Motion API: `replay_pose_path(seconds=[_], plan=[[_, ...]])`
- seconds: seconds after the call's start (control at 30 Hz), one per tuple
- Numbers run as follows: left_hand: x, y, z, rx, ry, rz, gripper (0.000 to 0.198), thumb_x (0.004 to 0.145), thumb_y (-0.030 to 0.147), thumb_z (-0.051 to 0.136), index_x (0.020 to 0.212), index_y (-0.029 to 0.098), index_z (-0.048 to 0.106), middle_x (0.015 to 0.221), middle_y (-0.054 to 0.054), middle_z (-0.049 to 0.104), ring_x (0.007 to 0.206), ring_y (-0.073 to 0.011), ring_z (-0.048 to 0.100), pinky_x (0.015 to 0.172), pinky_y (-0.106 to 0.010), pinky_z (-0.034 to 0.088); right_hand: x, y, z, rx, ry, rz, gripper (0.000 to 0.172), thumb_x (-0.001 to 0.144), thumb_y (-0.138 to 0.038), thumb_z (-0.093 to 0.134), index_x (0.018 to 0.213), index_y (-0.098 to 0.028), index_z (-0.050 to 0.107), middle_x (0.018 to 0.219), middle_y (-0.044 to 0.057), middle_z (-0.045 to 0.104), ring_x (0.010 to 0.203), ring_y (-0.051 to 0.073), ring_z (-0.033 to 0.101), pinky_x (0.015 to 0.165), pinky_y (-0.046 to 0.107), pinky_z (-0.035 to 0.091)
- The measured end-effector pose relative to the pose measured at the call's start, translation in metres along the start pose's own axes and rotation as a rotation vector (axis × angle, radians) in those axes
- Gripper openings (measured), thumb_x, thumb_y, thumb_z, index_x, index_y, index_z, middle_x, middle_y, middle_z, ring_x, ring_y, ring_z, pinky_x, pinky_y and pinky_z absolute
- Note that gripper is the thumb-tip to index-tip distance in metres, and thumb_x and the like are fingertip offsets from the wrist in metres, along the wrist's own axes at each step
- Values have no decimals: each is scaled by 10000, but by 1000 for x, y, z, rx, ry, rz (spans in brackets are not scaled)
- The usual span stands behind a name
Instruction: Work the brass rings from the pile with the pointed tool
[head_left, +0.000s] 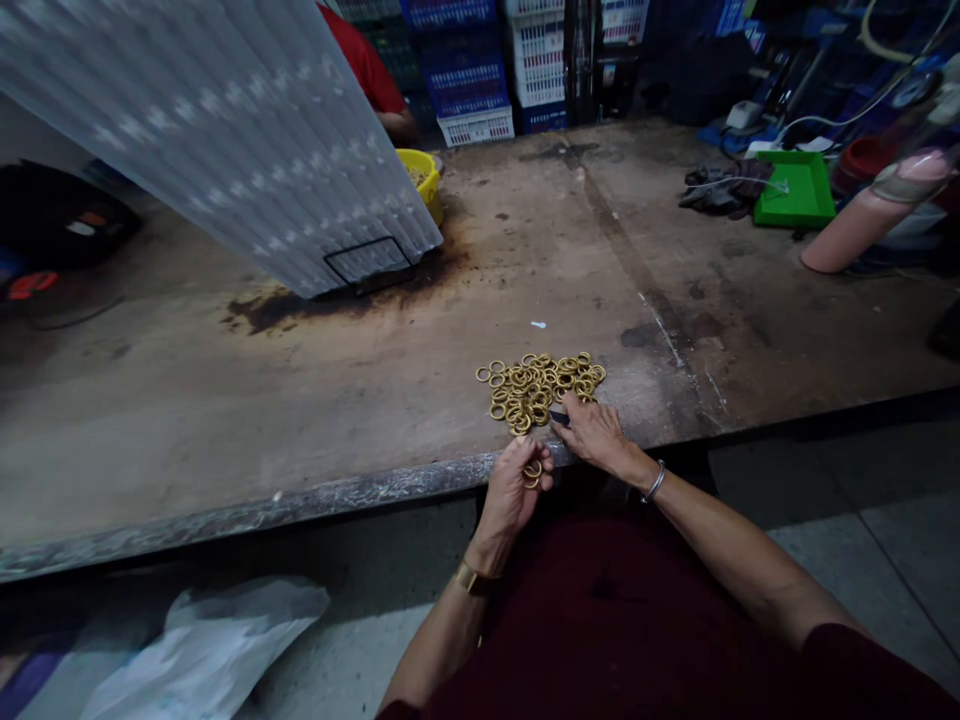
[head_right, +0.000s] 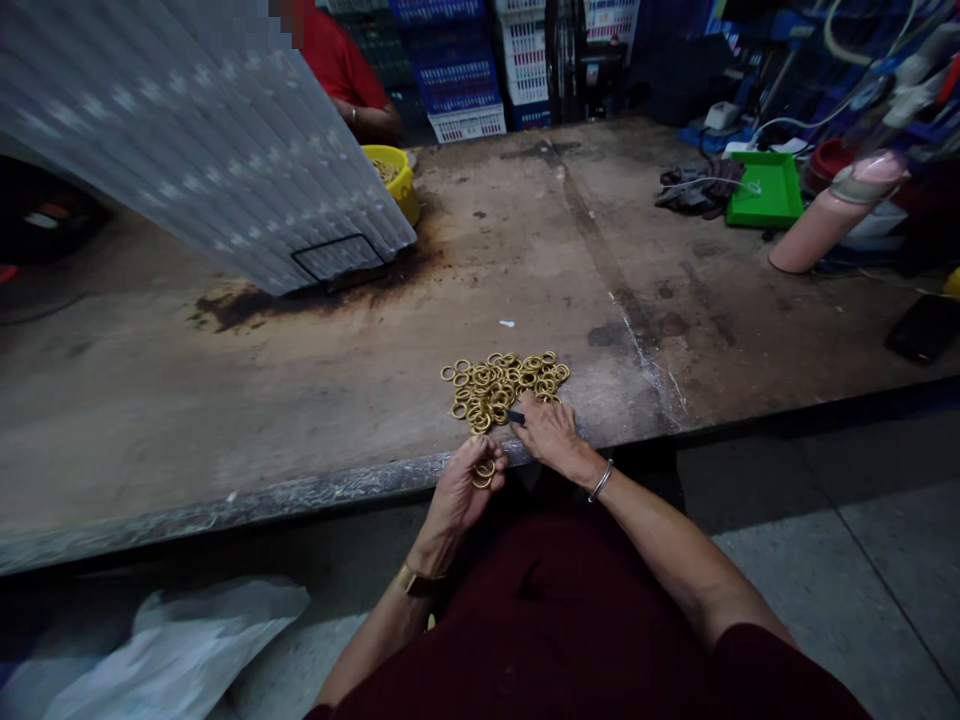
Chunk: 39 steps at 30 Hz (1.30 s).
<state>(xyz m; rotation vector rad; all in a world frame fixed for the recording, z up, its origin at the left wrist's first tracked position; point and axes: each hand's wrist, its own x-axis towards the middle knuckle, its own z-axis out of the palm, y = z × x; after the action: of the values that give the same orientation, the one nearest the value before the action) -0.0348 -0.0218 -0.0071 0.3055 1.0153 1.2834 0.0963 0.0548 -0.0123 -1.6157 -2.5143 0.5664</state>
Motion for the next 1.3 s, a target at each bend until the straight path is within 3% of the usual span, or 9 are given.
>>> replay_pose_path(seconds=[0.2,0.3,0.43,0.6,0.7,0.83,0.93,1.1,1.3], plan=[[4,-7,8,199,60,111,521,617,485,765,974,181,541,622,54,542,454,-55,459,381,-147,326,-6,3,4,464,160,-71,131,843,-327,468,803,-211,514,686,-15,557,605,124,491,593,232,325],[7,-10,8,301,55,137,440,669,536,707,870,173,560,588,60,508,414,-38,396,376,-148,280,-11,-1,2,747,165,-140,165,819,-350,464,729,-211,470,649,-37,494,600,106,456,599,219,358],[8,-9,8,477,73,302,296,733,459,665,704,171,601,559,41,503,470,-67,402,454,-174,327,-13,-4,1,950,93,-69,205,804,-387,466,701,-210,446,593,-56,459,562,99,449,576,220,378],[6,-5,9,618,77,491,119,697,313,697,721,196,690,679,-2,625,661,-137,514,660,-230,421,-10,-4,1,924,52,0,263,775,-398,493,607,-205,429,544,-59,436,551,93,418,551,216,354],[5,-6,7,582,57,391,199,721,378,682,714,181,655,622,14,573,576,-106,470,567,-206,392,-7,-2,3,903,74,28,241,752,-355,505,581,-201,433,528,-59,436,555,93,410,550,213,347],[5,-6,6,378,-46,108,354,719,504,670,742,169,559,539,67,448,402,-35,317,396,-162,235,-8,-1,5,925,79,47,230,757,-356,487,593,-202,440,539,-55,446,545,93,421,538,215,350],[4,-4,8,244,-126,0,402,676,508,711,770,163,528,572,66,475,388,-17,315,372,-147,203,-10,-1,4,984,45,47,236,767,-373,475,608,-201,444,568,-49,477,542,93,450,543,220,368],[3,-3,11,190,-132,20,404,676,492,721,788,159,522,580,61,505,392,-15,334,377,-142,220,-12,1,5,1016,77,45,213,774,-353,457,623,-202,465,553,-50,495,522,94,440,558,225,376],[5,-9,6,224,-69,96,413,688,525,701,768,173,501,590,56,523,401,-21,350,382,-146,236,-17,4,10,634,186,-16,144,780,-263,461,666,-198,520,595,-22,525,552,106,453,572,224,344]])
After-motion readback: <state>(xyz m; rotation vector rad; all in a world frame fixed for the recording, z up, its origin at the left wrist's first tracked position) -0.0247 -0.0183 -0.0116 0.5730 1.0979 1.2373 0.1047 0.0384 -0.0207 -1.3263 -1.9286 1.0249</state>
